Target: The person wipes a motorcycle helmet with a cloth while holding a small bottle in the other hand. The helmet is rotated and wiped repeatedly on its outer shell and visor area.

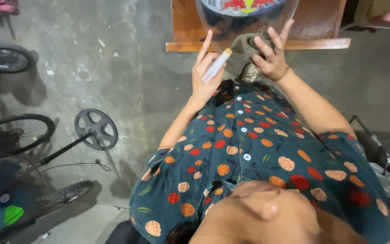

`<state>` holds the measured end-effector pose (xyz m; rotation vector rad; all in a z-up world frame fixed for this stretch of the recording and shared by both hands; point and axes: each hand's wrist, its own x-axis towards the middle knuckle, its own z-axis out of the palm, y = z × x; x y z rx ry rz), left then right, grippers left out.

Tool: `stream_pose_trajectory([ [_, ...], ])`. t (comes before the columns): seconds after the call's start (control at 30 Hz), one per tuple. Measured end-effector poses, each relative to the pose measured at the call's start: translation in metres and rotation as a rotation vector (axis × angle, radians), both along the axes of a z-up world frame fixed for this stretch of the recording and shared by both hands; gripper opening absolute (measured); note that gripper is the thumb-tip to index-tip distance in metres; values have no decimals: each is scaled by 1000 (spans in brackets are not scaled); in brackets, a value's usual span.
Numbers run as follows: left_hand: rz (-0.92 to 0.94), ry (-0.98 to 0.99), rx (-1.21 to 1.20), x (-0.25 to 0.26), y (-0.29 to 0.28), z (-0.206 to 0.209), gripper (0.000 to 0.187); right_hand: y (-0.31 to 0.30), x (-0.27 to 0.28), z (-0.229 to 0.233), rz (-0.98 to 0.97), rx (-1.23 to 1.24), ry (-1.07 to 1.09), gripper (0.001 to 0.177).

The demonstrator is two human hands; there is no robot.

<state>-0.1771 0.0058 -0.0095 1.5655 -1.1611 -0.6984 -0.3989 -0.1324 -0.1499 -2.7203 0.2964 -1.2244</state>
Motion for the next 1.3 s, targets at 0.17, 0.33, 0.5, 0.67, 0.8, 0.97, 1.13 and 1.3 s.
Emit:
stream_pose_trajectory([
  [0.17,7,-29,4,-2,2,-2,11,2,-2,25,24,87,131,20],
  [0.33,13,-34,21,-4,0,-2,11,1,0,45,11,103,140,24],
  [0.5,11,-49,21,-1,-3,3,9,-2,5,67,4,153,181,20],
  [0.67,4,-60,33,1,-7,7,11,-2,9,86,15,253,177,25],
  [0.8,-18,-63,-11,3,-9,6,17,4,13,98,-41,281,242,24],
  [0.97,18,-93,-6,5,-6,8,23,16,15,110,-74,306,245,21],
  [1.13,24,-135,-20,8,1,12,31,30,4,109,-74,347,251,22],
  [1.3,-39,-102,10,11,9,15,30,44,-3,100,-63,327,220,22],
])
